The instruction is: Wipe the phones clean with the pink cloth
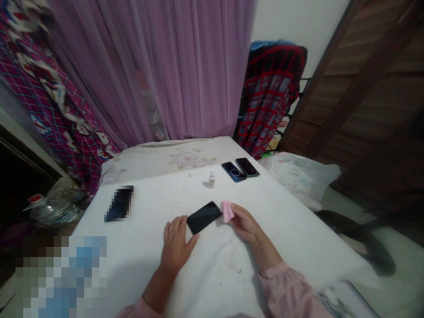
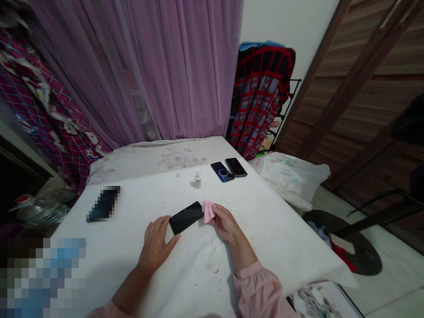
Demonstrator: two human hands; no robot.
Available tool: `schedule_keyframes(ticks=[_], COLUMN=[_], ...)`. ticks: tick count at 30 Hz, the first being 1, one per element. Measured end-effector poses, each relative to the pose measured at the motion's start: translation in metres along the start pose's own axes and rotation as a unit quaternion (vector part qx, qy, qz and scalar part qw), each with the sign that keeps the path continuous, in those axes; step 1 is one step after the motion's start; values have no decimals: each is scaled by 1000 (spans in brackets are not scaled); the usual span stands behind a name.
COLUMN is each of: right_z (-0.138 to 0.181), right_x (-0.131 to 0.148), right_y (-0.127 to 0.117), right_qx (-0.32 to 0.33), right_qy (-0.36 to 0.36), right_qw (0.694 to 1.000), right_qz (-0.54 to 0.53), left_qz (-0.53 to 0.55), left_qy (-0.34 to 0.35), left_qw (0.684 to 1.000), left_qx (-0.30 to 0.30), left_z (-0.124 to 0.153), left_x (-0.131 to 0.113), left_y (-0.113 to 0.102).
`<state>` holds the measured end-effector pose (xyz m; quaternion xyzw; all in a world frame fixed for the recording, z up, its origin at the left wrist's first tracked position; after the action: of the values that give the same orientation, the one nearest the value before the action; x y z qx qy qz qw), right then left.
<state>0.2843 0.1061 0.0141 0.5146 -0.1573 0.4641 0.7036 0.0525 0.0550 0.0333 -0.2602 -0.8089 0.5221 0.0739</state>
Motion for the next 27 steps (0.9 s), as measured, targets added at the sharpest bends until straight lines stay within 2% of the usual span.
schedule_keyframes(ticks=[3, 5, 7, 11, 13, 15, 18, 22, 24, 27], right_z=[-1, -1, 0, 7, 12, 19, 25, 27, 25, 21], right_x=[15, 22, 26, 21, 15, 10, 2, -7, -11, -11], right_y=[-1, 8, 23, 59, 72, 82, 89, 93, 93, 91], right_qx=[-82, -133, -180, -250, -255, -249, -244, -241, -238, -229], right_qy=[-90, -147, -205, -296, -336, -366, -380, -397, -409, -425], right_qw=[984, 947, 879, 697, 637, 597, 555, 521, 517, 529], right_qz=[130, 252, 391, 604, 645, 669, 699, 716, 714, 698], left_qz=[-6, -10, -12, -10, -6, 0, 10, 16, 18, 21], left_qy=[-7, -8, -5, -8, -6, -4, -10, -15, -13, -13], left_qw=[1000, 1000, 1000, 1000, 1000, 1000, 1000, 1000, 1000, 999], left_qx=[-2, 0, 3, 1, 5, 7, 7, 15, 20, 27], left_z=[0, 0, 1, 1, -1, -2, -4, -5, -5, -6], left_x=[0, 0, 1, 1, 0, -2, -3, -3, -3, -3], left_y=[0, 1, 3, 2, 1, 0, -1, 0, 1, 2])
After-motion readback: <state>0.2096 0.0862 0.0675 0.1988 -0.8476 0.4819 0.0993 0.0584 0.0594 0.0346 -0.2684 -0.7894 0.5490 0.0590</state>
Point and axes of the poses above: each hand's wrist, its own z-axis away from the middle knuckle, its own y-axis out of the palm, x = y × z, the point moved 9 cm from there along -z, towards the middle knuckle, and after that the axes turned 15 degrees about y, right-handed, at the moved point
